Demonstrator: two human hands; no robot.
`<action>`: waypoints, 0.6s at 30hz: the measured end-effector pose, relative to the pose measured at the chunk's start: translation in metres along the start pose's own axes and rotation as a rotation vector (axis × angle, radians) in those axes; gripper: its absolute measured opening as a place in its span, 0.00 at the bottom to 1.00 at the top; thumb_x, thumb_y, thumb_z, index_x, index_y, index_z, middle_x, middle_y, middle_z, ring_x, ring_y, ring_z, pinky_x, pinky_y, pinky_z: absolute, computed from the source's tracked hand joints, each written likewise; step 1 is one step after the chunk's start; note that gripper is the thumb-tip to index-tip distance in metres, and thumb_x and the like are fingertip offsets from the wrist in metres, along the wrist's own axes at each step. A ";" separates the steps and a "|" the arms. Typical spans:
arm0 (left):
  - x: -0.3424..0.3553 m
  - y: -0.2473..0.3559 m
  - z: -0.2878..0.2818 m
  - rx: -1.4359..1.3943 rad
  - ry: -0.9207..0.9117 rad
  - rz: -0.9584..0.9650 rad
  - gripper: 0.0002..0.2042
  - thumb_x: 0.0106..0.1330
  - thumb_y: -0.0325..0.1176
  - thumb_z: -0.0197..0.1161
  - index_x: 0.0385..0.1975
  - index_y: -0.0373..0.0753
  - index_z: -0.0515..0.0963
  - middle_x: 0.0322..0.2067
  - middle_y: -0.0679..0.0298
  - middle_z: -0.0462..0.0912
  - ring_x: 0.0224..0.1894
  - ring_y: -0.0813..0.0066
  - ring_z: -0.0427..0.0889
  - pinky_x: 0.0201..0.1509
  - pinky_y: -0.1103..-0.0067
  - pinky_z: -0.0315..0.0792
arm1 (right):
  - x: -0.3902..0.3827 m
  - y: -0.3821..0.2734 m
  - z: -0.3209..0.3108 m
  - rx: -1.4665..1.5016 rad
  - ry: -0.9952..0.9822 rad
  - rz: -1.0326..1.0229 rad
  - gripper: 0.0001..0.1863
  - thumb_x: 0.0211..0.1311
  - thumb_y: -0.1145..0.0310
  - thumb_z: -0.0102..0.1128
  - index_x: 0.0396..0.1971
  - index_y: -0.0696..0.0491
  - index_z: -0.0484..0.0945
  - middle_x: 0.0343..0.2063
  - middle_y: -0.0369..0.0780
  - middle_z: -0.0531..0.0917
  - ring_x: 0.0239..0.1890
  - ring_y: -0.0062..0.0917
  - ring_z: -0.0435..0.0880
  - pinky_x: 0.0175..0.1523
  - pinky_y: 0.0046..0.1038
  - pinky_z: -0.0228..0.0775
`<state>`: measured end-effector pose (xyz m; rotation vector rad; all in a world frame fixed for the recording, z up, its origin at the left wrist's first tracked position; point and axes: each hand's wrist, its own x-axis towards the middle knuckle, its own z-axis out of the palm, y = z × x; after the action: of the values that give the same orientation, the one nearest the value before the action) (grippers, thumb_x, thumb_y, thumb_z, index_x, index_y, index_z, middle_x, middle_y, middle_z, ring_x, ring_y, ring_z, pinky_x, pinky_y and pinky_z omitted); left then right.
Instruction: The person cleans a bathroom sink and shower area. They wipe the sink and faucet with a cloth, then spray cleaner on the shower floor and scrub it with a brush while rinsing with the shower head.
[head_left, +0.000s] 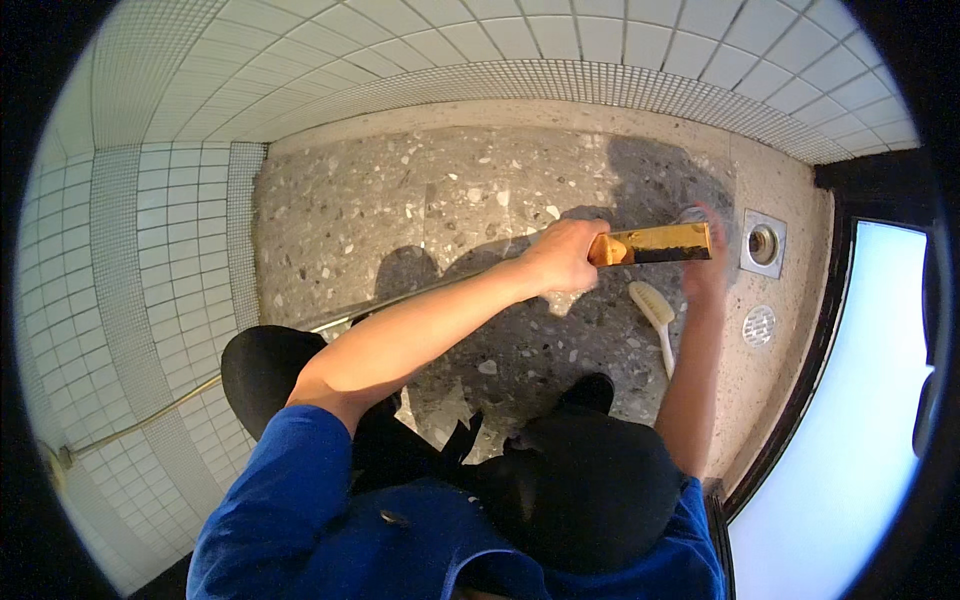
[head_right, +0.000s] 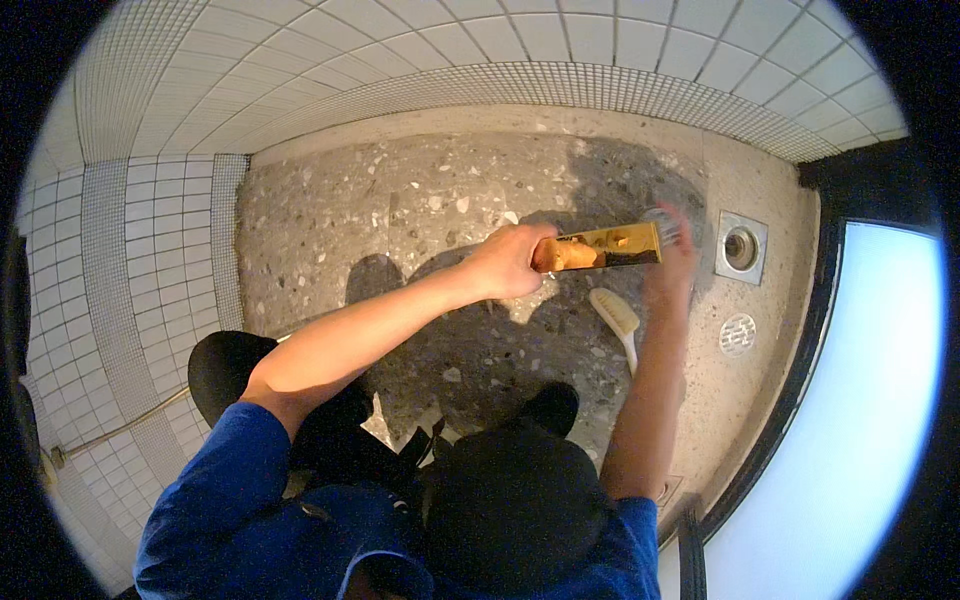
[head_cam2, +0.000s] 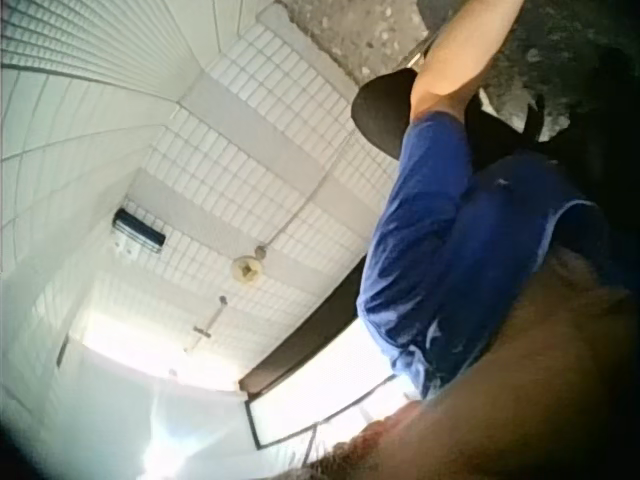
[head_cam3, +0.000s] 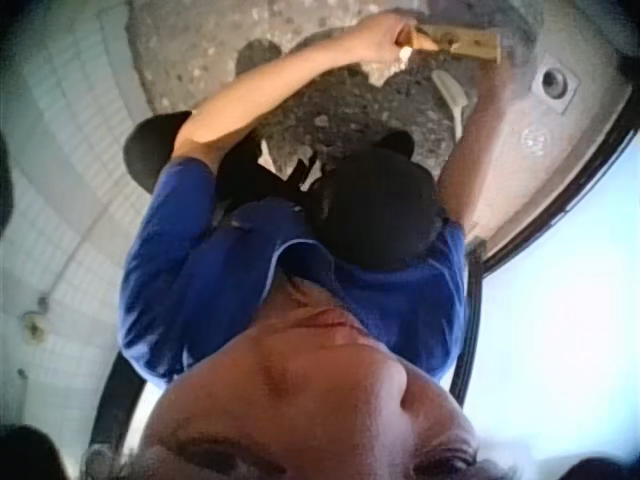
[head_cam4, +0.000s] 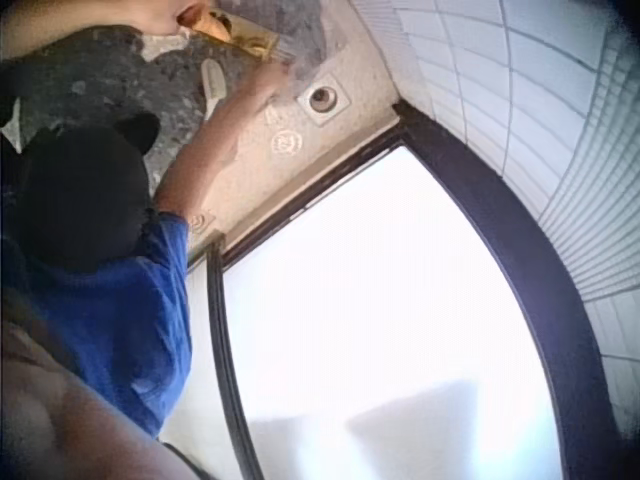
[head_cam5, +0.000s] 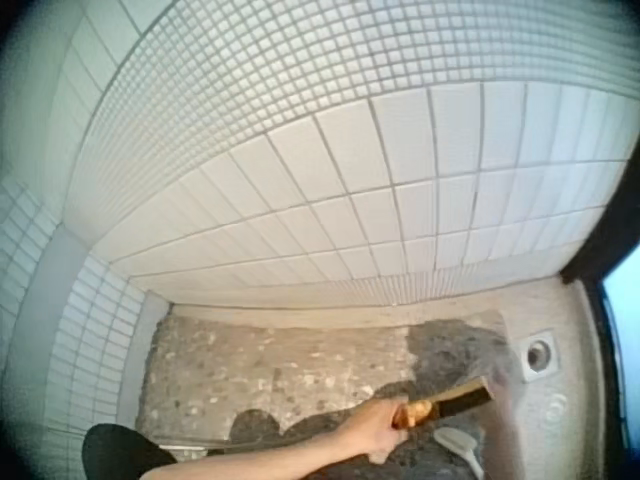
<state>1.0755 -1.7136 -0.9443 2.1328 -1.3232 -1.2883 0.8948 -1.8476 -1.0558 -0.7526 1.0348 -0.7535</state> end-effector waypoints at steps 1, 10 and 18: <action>-0.001 -0.007 -0.002 -0.004 0.000 -0.035 0.15 0.45 0.22 0.59 0.36 0.36 0.74 0.32 0.52 0.79 0.39 0.55 0.79 0.41 0.66 0.73 | -0.008 0.012 0.012 -0.069 -0.051 -0.001 0.15 0.56 0.80 0.55 0.46 0.55 0.73 0.29 0.35 0.79 0.26 0.21 0.79 0.22 0.22 0.70; -0.030 -0.212 -0.086 -0.184 0.953 -0.452 0.14 0.47 0.23 0.59 0.37 0.33 0.78 0.31 0.56 0.83 0.35 0.68 0.81 0.41 0.76 0.72 | -0.019 0.077 0.054 -0.910 -0.030 -0.424 0.18 0.58 0.71 0.59 0.49 0.52 0.75 0.49 0.49 0.69 0.37 0.37 0.79 0.32 0.30 0.74; -0.029 -0.254 -0.118 -0.425 0.634 -0.636 0.08 0.38 0.19 0.58 0.22 0.34 0.74 0.17 0.65 0.72 0.19 0.73 0.72 0.21 0.76 0.62 | -0.051 0.025 -0.060 -1.117 0.422 -0.503 0.26 0.55 0.67 0.62 0.56 0.51 0.69 0.53 0.49 0.68 0.47 0.41 0.73 0.53 0.38 0.66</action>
<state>1.3067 -1.5783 -1.0316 2.3996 -0.1035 -0.8313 0.8271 -1.8030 -1.0723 -1.9183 1.6966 -0.7363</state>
